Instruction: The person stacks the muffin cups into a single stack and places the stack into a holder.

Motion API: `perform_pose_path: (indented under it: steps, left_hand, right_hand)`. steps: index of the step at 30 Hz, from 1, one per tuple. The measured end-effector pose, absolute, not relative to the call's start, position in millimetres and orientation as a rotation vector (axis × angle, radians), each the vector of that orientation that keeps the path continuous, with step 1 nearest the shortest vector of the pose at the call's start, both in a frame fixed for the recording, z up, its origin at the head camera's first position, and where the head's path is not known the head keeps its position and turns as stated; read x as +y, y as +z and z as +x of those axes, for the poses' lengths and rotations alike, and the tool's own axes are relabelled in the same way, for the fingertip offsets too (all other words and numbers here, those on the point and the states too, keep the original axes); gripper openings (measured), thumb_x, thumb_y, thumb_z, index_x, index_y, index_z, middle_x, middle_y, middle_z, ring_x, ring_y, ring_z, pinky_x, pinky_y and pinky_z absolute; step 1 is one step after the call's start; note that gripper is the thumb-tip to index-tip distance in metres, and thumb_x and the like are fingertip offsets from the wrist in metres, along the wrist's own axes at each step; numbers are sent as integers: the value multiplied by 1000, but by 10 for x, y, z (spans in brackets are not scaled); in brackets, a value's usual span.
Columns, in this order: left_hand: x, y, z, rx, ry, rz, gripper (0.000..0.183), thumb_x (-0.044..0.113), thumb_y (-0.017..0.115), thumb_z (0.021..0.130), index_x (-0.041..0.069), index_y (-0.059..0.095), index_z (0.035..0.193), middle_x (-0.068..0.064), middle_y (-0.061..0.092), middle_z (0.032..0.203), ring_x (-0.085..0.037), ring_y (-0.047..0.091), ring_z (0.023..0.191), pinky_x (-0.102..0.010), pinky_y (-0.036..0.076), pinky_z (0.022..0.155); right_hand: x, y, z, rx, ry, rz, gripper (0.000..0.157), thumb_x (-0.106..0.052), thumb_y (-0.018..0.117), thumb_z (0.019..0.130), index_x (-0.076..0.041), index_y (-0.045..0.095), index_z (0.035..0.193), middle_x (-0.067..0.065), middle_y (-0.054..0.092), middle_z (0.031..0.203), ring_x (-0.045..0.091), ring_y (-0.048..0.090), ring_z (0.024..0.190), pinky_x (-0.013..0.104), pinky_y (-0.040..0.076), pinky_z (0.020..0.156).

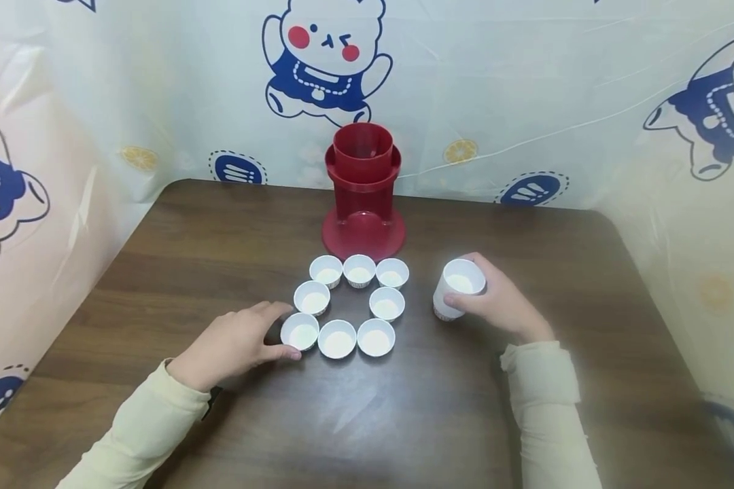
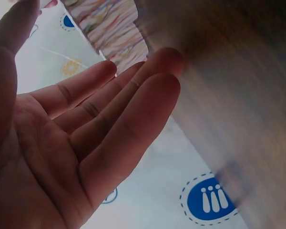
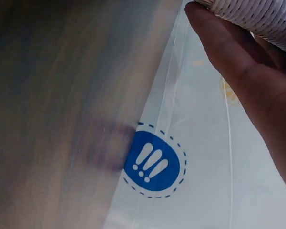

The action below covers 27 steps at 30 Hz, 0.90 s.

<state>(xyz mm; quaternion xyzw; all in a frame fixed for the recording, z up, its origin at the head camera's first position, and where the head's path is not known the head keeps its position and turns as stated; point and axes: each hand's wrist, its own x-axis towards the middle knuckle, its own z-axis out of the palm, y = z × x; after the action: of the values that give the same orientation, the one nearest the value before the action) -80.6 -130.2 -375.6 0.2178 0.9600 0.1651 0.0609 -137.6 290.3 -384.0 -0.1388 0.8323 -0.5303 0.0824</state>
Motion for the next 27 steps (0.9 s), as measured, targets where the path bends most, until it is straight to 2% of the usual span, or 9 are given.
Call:
perform_pose_path:
  steps: [5,12,16,20,27]
  left_hand:
    - [-1279,-3789,-786,2912,523,708,67,52,84,76,8,63,122,-6,67,108,-29,68,89,-49,55,70]
    - [-1280,-3840,-771,2939,505,764,64,47,86,77,9,62,122,-5,66,104,-26,68,83,-47,55,66]
    - [-1280,-3840,-764,2944,501,776,59,42,86,79,10,61,123,-5,67,103,-27,67,81,-47,54,63]
    - [-1312,-3841,-768,2897,537,726,56,36,84,82,12,61,127,-4,67,111,-26,68,89,-48,55,71]
    - [-1529,-3808,-776,2717,774,654,55,21,80,86,12,58,135,1,65,124,-19,62,109,-46,48,95]
  right_hand:
    - [2851,-3852,-1313,2543,-1544,-417,46,-9,82,84,-7,56,122,9,63,108,20,59,96,27,48,81]
    - [2767,-3902,-1255,2649,-1497,-305,53,-21,86,82,-9,55,124,10,61,110,24,56,99,32,47,83]
    - [2749,-3901,-1243,2673,-1481,-300,54,-21,85,83,-8,54,125,11,61,111,25,55,100,35,47,84]
    - [2754,-3908,-1229,2663,-1486,-285,55,-22,85,83,-8,54,126,11,61,111,26,55,100,35,47,84]
    - [2745,-3907,-1227,2660,-1506,-284,55,-22,86,82,-8,55,125,11,61,111,26,55,100,35,47,85]
